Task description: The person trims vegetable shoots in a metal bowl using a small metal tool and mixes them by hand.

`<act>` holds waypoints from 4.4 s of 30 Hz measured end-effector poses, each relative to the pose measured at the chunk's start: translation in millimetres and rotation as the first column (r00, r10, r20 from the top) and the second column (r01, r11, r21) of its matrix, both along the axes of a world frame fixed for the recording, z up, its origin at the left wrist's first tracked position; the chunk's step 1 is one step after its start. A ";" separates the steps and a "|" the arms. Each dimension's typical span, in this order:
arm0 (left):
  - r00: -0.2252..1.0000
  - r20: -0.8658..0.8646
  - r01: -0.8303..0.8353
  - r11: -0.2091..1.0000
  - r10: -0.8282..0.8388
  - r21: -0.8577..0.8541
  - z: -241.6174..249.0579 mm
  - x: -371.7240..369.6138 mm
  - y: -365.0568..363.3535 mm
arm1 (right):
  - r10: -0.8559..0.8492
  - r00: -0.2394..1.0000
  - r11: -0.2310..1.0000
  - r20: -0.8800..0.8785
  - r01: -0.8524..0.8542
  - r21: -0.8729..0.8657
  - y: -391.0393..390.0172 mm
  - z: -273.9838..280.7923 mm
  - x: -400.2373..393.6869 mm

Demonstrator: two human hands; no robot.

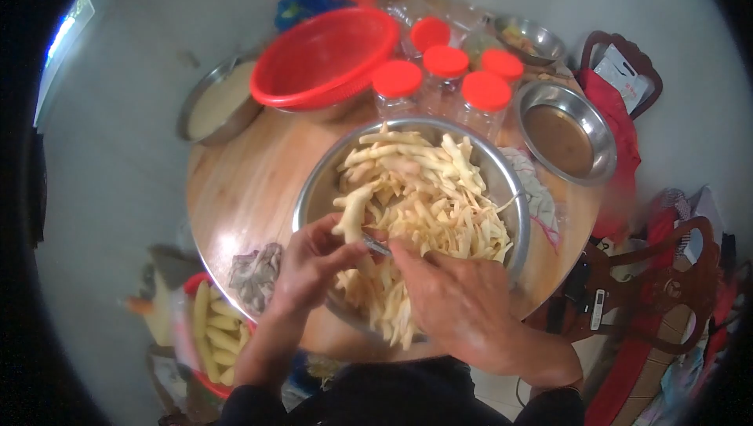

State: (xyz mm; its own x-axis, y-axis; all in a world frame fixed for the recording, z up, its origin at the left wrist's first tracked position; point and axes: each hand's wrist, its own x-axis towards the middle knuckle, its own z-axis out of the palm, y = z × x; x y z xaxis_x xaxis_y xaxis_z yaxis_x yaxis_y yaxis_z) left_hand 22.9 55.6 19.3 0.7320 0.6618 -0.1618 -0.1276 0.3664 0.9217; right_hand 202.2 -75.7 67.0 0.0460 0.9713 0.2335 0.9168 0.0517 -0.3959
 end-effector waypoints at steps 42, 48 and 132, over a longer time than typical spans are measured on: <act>0.981 -0.081 -0.117 0.866 0.178 0.487 0.5 6.3 -32.2 | -0.031 0.998 0.978 0.049 0.040 -0.205 -1.5 18.7 -22.0; 0.953 -0.170 -0.102 0.791 0.252 0.604 16.5 9.9 -39.8 | -0.051 0.998 0.995 -0.041 0.047 -0.087 15.4 19.7 -9.5; 0.952 -0.159 -0.147 0.849 0.260 0.508 2.4 8.8 -40.0 | -0.045 0.964 0.998 0.261 0.054 -0.027 -35.9 13.9 -19.7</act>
